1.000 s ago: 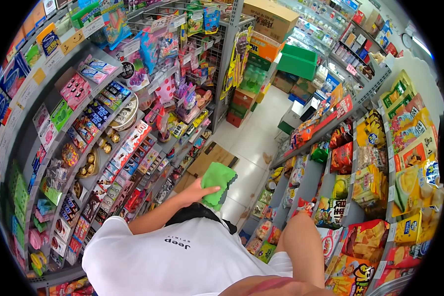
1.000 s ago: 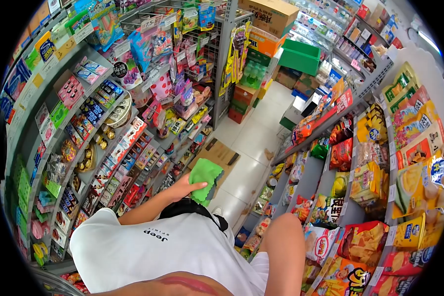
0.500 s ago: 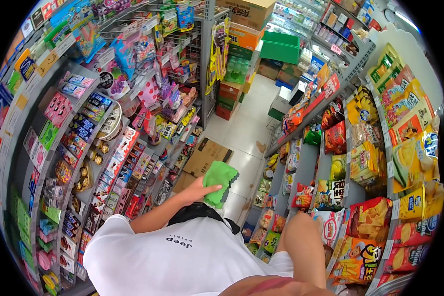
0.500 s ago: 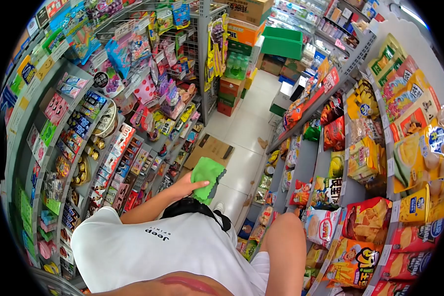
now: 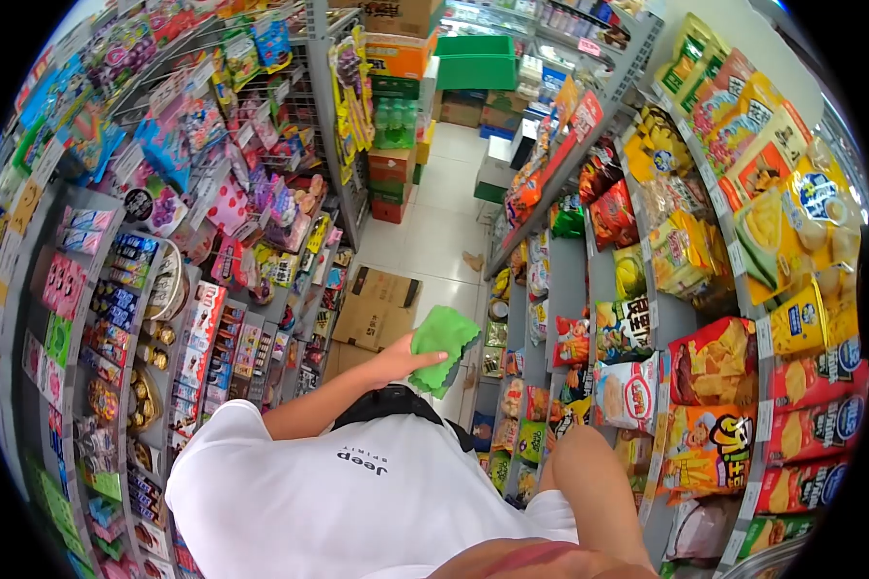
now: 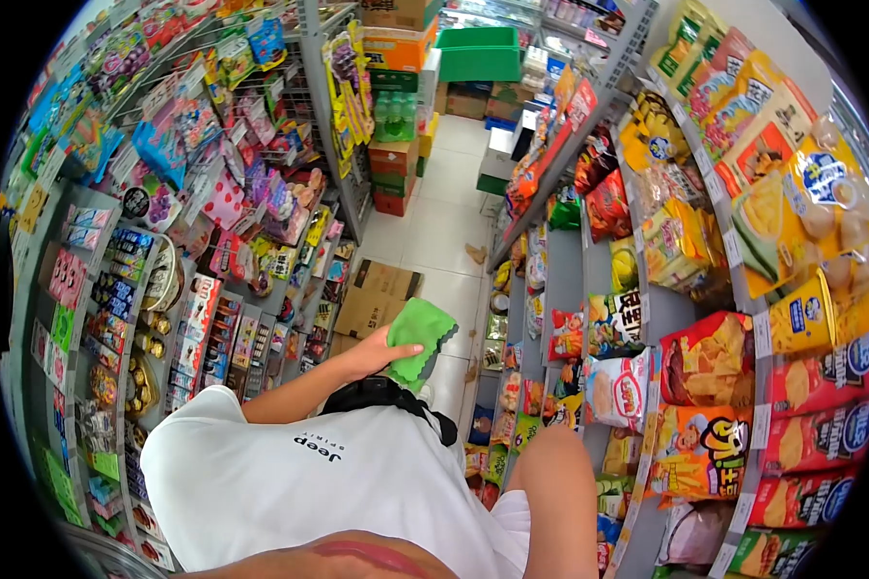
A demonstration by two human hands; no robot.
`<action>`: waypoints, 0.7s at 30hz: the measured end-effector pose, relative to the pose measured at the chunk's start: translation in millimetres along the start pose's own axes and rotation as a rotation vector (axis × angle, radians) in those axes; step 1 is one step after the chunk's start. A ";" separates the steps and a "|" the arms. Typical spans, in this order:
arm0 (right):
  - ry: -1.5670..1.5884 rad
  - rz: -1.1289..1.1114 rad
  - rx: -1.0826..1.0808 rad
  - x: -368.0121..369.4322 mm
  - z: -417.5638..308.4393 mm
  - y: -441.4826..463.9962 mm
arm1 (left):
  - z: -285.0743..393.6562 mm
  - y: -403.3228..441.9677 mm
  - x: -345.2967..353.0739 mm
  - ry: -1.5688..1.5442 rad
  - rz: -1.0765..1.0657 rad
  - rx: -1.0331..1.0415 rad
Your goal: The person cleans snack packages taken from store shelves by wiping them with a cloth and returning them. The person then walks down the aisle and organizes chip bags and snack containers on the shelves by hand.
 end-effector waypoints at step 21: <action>-0.595 -0.631 0.981 48.6 -98.9 -174.5 | -27.6 -11.4 4.2 0.147 -0.411 -0.083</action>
Point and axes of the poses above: each hand's wrist, its own y-axis towards the middle knuckle, its own x-axis out of the palm, z = x × y, the point moved 8 cm from there along y, towards the middle knuckle, and after that the axes turned 8 degrees about -z, right-handed, at the moved point
